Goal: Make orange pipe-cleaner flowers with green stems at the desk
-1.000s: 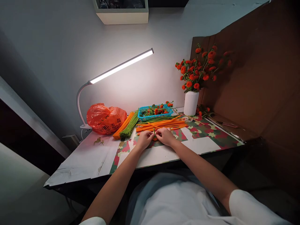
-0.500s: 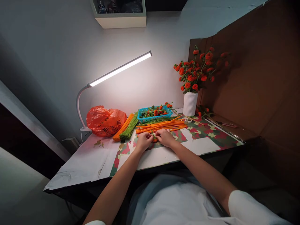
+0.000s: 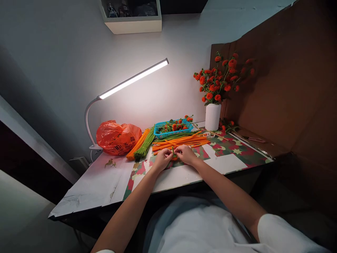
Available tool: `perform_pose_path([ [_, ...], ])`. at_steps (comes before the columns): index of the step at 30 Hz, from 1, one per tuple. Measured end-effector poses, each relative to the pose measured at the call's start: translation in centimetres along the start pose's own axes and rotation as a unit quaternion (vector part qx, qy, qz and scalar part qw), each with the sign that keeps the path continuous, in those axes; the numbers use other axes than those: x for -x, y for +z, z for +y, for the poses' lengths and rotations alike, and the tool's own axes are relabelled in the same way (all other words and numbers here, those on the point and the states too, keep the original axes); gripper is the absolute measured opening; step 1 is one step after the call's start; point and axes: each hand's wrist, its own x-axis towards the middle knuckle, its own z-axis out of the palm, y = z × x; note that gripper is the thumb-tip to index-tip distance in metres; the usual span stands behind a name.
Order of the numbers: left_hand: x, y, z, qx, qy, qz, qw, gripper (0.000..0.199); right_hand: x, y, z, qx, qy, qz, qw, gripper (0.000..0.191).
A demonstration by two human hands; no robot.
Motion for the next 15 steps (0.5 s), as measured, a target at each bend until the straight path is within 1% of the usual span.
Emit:
perform_pose_path([
  [4,0.01,-0.12,0.22,0.021,0.012,-0.011,1.0,0.011,0.05,-0.1,-0.04,-0.02,0.005,0.026,0.999,0.012],
  [7,0.04,-0.05,0.32,-0.009,0.018,0.0,1.0,0.009,0.09,0.03,0.02,-0.032,-0.001,0.039,0.999,0.01],
  [12,0.22,-0.04,0.54,-0.069,0.026,0.019,0.997,0.008,0.12,0.19,0.11,-0.03,-0.002,0.026,0.999,0.004],
  [15,0.35,-0.16,0.69,-0.095,0.035,0.023,0.995,0.008,0.09,0.08,0.14,-0.027,0.0,0.014,1.0,0.008],
])
